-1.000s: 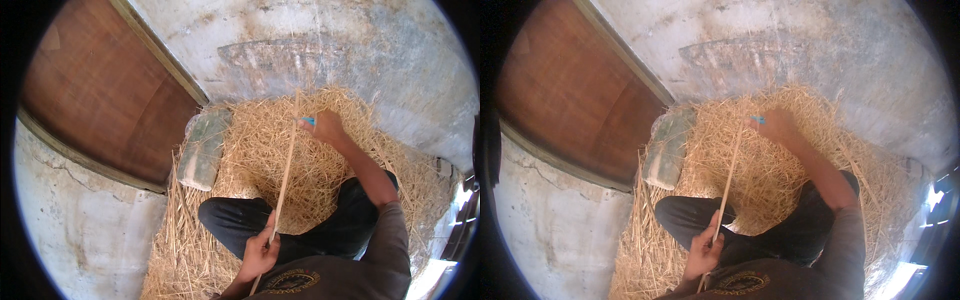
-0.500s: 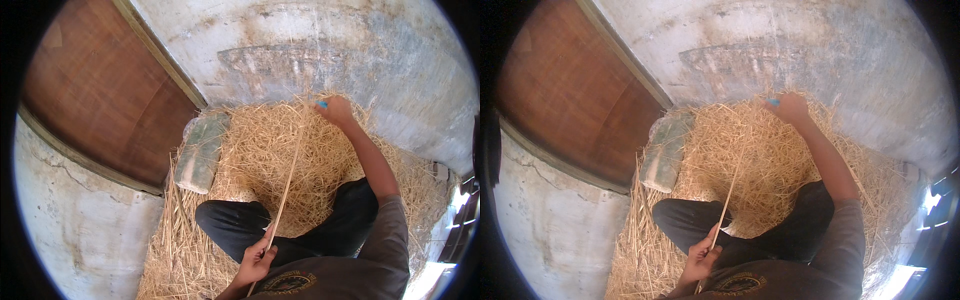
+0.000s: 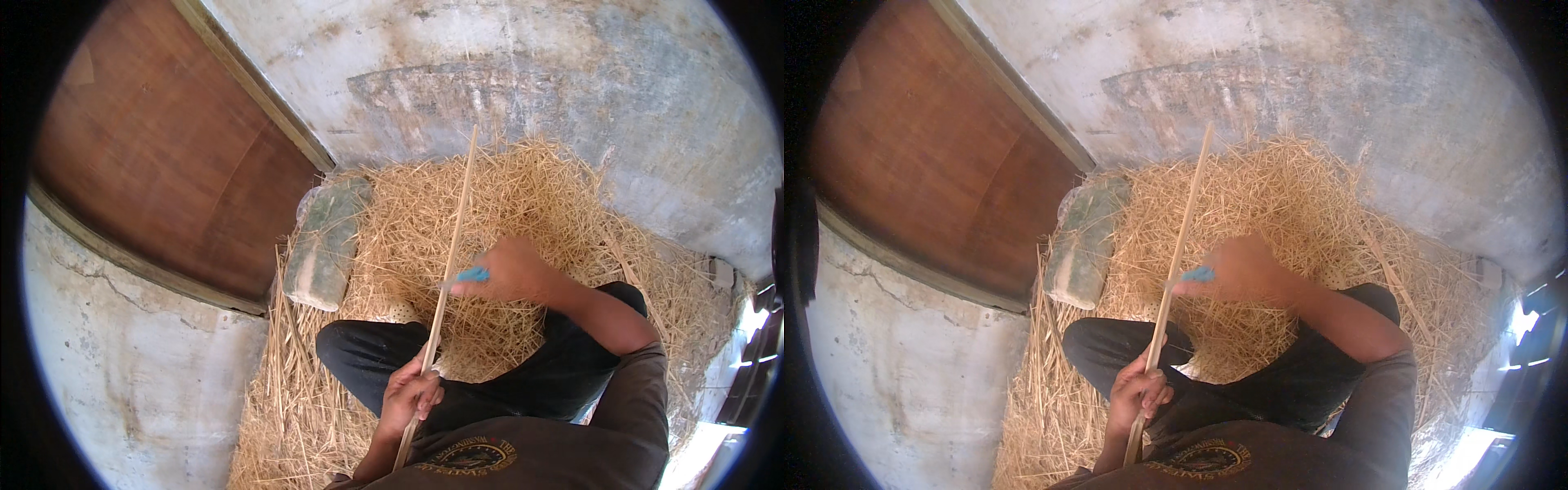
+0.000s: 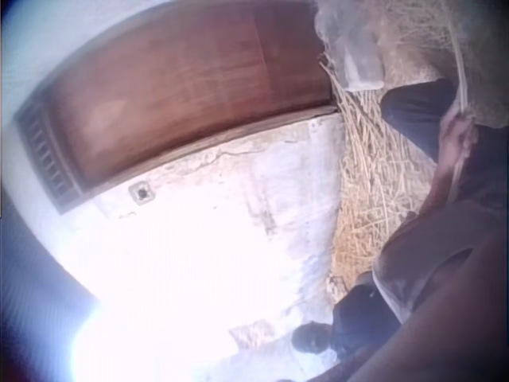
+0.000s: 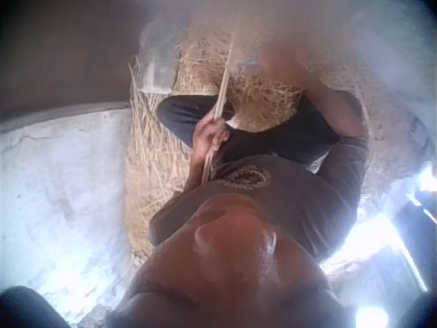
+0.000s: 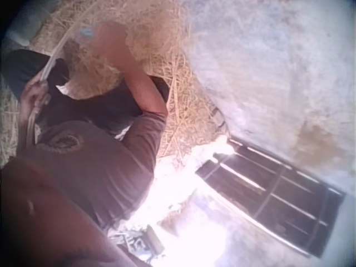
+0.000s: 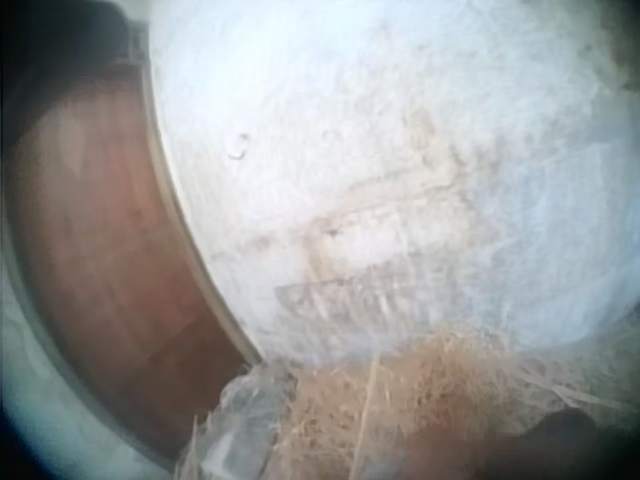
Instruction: The person sits cross-legged on a bed of straw and uses a small blue knife to shave a long, thin bamboo stick. They hold the stick with their left hand and repeatedly scrape the surface with the knife in their right hand, moving along the length of the stick.
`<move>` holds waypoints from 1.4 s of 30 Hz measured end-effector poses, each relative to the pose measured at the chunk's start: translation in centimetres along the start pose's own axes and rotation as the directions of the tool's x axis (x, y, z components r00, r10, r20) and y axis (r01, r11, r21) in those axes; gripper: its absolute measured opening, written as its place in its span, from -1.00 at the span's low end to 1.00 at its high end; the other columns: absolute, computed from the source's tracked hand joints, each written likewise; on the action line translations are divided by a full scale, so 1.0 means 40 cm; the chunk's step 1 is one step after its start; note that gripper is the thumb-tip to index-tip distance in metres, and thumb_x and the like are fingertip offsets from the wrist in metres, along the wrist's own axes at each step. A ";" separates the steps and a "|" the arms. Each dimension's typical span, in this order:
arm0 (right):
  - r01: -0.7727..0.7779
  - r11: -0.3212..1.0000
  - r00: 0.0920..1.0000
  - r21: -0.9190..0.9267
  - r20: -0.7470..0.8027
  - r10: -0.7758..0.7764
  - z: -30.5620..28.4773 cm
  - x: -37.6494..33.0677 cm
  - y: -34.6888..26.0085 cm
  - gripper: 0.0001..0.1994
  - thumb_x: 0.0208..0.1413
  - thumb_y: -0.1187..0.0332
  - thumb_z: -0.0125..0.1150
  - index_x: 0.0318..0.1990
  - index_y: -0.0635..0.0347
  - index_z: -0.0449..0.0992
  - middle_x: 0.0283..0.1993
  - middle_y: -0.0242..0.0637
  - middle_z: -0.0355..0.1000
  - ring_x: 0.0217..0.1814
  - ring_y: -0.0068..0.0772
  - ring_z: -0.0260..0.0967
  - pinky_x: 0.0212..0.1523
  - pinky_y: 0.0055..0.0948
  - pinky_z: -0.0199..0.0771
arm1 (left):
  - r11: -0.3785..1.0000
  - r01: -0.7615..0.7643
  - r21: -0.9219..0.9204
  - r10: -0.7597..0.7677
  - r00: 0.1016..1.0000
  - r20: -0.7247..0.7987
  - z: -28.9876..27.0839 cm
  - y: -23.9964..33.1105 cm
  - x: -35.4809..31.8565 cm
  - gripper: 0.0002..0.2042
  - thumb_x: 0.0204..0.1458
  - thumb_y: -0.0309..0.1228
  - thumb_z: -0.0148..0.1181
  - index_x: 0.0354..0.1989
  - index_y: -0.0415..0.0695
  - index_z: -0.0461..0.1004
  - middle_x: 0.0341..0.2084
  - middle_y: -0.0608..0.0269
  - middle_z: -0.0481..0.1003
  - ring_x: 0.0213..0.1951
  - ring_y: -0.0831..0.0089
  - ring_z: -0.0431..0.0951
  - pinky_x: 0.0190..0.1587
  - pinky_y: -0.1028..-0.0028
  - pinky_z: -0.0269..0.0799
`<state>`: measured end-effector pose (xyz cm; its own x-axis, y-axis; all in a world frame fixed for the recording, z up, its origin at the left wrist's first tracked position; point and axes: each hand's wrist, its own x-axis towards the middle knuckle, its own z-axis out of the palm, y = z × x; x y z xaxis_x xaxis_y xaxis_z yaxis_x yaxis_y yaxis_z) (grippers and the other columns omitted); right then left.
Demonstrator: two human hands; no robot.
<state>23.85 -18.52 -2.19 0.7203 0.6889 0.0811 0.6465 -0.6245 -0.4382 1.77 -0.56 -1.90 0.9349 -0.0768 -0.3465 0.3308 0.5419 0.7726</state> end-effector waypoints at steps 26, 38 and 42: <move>-0.312 0.949 0.934 -0.054 -0.203 0.295 -0.057 0.126 0.207 -0.16 -0.09 -0.55 -0.28 -0.70 0.14 0.46 -0.77 -0.35 0.26 -0.68 -0.39 0.29 -0.63 -0.30 0.28 | 0.899 0.097 0.428 -0.054 0.992 -0.112 0.043 0.009 -0.071 -0.46 0.16 -0.58 -0.06 0.34 -0.09 0.03 -0.74 0.48 0.18 -0.74 0.75 0.13 -0.71 0.67 0.10; -0.619 0.776 0.714 0.117 -0.328 0.619 -0.120 0.137 0.395 -0.21 0.00 -0.47 -0.26 -0.79 0.15 0.25 -0.79 -0.42 0.10 -0.75 -0.49 0.04 -0.72 -0.30 0.09 | 0.986 0.107 0.124 -0.103 0.994 -0.036 -0.014 -0.030 -0.117 -0.48 0.14 -0.58 -0.05 0.32 -0.11 0.09 -0.78 0.45 0.15 -0.77 0.69 0.11 -0.67 0.68 0.10; -0.279 0.958 0.932 0.073 -0.218 0.288 -0.050 0.079 0.123 -0.27 -0.05 -0.41 -0.03 -0.75 0.17 0.38 -0.79 -0.30 0.21 -0.75 -0.33 0.17 -0.65 -0.26 0.20 | 0.995 0.019 -0.102 -0.023 0.999 -0.041 -0.020 -0.016 -0.055 -0.48 0.13 -0.57 -0.10 0.31 -0.16 0.08 -0.81 0.44 0.11 -0.79 0.66 0.08 -0.58 0.64 0.12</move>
<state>29.78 -20.15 -2.31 0.9126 0.3823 0.1448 0.4001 -0.7630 -0.5076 -0.58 -0.07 -2.05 0.9211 -0.0551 -0.3855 0.3334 0.6229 0.7077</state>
